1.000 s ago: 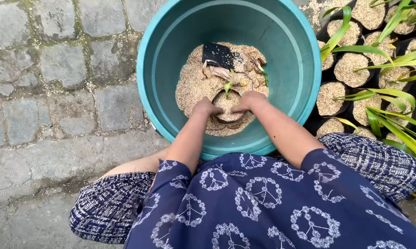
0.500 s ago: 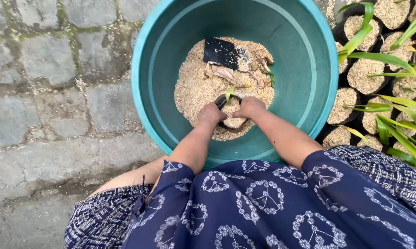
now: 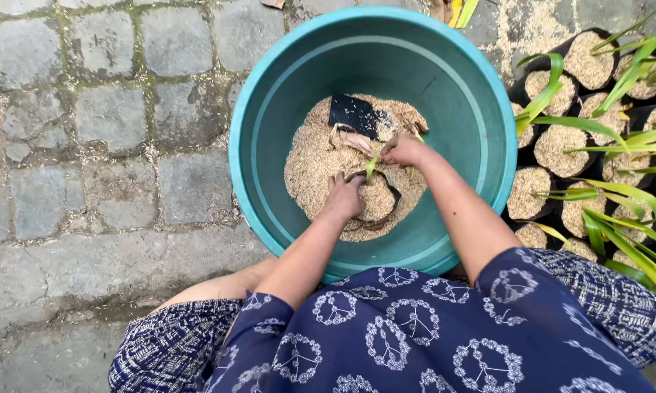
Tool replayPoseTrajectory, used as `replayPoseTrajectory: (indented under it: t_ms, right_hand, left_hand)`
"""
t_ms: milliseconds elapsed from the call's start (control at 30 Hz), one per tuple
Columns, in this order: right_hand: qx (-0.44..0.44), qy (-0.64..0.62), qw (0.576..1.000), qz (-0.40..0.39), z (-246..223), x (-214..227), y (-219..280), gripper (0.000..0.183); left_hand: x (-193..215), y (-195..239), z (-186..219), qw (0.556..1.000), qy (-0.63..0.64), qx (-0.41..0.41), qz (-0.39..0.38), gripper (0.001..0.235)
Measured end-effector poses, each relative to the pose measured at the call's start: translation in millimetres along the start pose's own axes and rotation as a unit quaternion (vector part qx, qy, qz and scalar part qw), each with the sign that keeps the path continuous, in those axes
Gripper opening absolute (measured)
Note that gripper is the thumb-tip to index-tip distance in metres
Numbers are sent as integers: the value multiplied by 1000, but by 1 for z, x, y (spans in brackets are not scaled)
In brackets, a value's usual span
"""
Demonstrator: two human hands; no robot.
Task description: The person mixes dried organic matter and small plant cuttings with a light-colored granular substrate inside a large teal tub, and kemudian prepares small black nursery pots by filling them with the mixture.
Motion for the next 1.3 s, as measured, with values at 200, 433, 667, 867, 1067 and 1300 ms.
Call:
replayPoseTrajectory:
  t_ms: [200, 433, 667, 867, 1067, 1300]
  right_hand:
    - [84, 290, 941, -152, -19, -51, -34, 39]
    - [141, 201, 969, -18, -11, -39, -95, 37]
    - [417, -185, 888, -53, -59, -59, -103, 46]
    - [316, 426, 842, -98, -61, -105, -176, 83]
    - [350, 483, 803, -19, 13, -116, -181, 41]
    - [204, 347, 914, -58, 15, -60, -128, 45]
  left_hand:
    - [-1, -1, -3, 999, -23, -3, -32, 51]
    - [-20, -37, -18, 996, 22, 8, -89, 49]
    - [27, -19, -1, 993, 112, 6, -35, 64]
    - [23, -23, 5, 999, 43, 3, -24, 63]
    - [-15, -54, -9, 998, -22, 5, -56, 62]
    - [-10, -48, 3, 996, -55, -52, -51, 55]
Point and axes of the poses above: each hand's wrist, its own y-axis away from the middle knuckle, its own x-axis out of the back of the hand, z = x × y, the point moved 4 cm from there along -y, towards the middle knuckle, and after that the axes turned 11 degrees about x, right-handed, at the moved point
